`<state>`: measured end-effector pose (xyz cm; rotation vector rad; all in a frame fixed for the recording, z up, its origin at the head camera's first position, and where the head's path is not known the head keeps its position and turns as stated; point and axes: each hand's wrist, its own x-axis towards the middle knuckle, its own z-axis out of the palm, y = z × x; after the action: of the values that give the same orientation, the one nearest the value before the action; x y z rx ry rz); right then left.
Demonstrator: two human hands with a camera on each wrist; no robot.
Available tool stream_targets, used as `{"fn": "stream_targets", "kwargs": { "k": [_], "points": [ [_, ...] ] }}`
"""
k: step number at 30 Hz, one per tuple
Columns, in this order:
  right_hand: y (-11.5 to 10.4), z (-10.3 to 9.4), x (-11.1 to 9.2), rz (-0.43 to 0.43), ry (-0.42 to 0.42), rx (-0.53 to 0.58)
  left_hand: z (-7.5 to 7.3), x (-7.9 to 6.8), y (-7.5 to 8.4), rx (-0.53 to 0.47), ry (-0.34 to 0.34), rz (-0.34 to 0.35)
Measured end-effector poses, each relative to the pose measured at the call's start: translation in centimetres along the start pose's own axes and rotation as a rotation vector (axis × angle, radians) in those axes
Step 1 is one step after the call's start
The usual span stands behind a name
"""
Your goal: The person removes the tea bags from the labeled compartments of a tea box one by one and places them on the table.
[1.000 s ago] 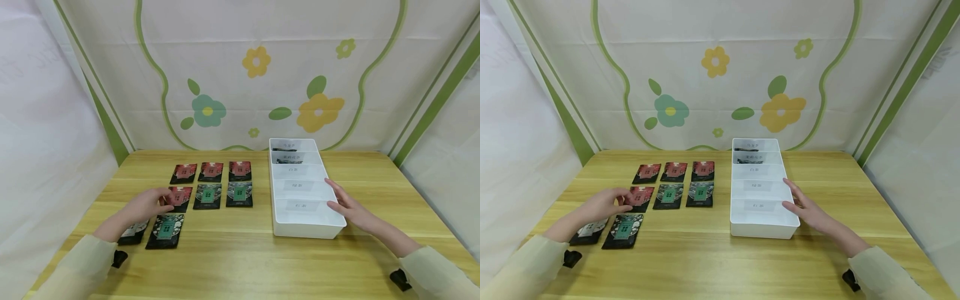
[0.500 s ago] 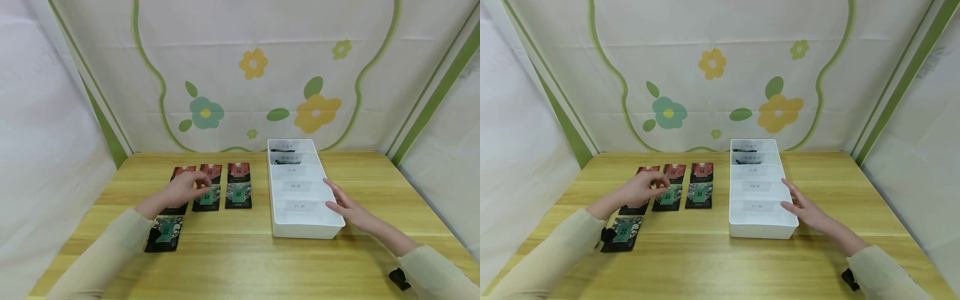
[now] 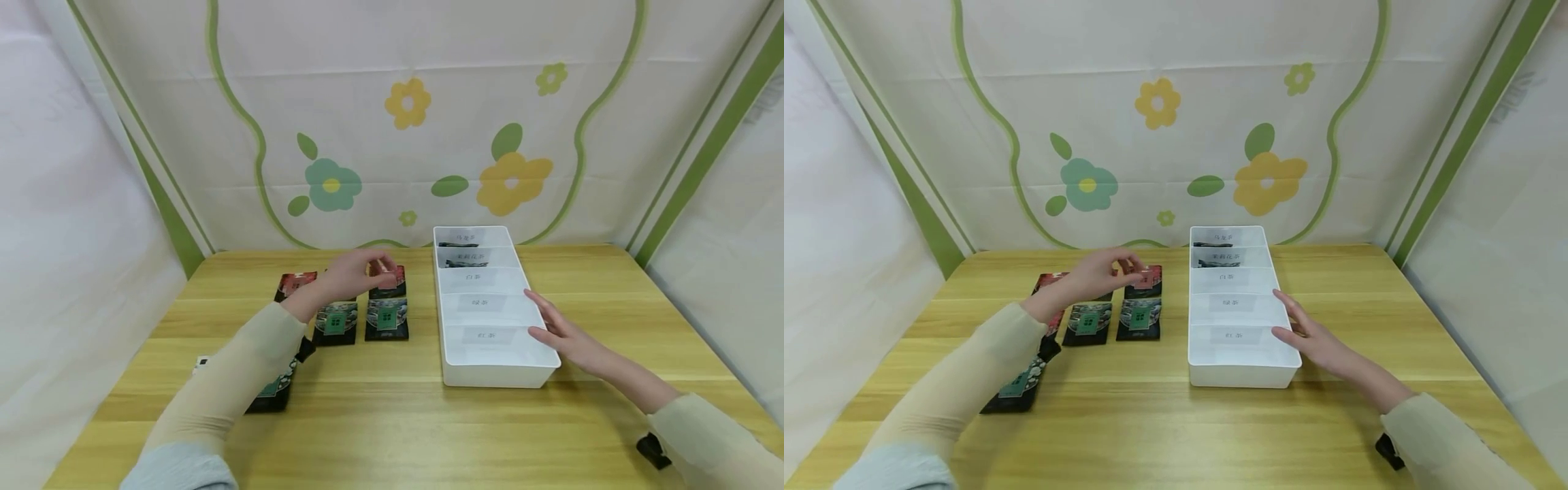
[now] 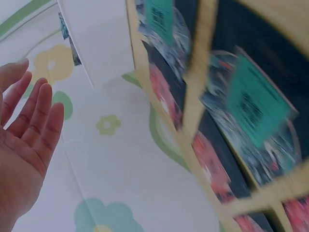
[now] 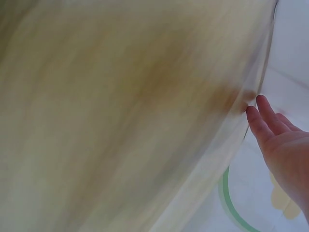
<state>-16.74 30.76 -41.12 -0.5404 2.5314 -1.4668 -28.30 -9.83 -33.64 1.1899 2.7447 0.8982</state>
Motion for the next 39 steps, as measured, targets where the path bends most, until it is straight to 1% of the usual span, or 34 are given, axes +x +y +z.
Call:
{"fn": "stream_targets", "kwargs": {
  "k": [4,8,14,17,21,23,27,29,34,39],
  "points": [
    [0.1,0.0,0.0,-0.003,0.003,-0.007,0.8,1.7,0.4,-0.069,0.027,0.033],
    [0.2,0.0,0.1,-0.008,0.003,0.003,1.7,3.2,0.6,-0.152,0.048,0.021],
    [0.2,-0.1,-0.1,-0.006,0.006,-0.008,3.6,5.4,0.9,-0.203,0.087,-0.04],
    [0.2,-0.1,-0.2,-0.002,0.009,-0.027,4.4,6.3,0.9,-0.263,0.099,-0.063],
    [0.3,0.0,-0.2,-0.001,0.01,-0.006,5.4,7.2,1.0,-0.348,0.094,-0.089],
    [0.4,0.0,-0.3,0.002,0.014,-0.009,5.9,7.6,1.1,-0.375,0.079,-0.108],
    [0.3,0.0,-0.3,-0.002,0.014,-0.007,7.2,8.1,1.2,-0.377,0.031,-0.149],
    [0.3,0.0,-0.4,-0.008,0.012,0.003,7.8,8.4,1.2,-0.363,0.021,-0.163],
    [0.3,0.1,-0.4,-0.025,0.014,0.021,9.0,9.3,1.2,-0.336,0.051,-0.153],
    [0.2,0.3,-0.3,-0.035,0.014,0.017,9.5,9.7,1.3,-0.338,0.087,-0.155]
  ]
}}
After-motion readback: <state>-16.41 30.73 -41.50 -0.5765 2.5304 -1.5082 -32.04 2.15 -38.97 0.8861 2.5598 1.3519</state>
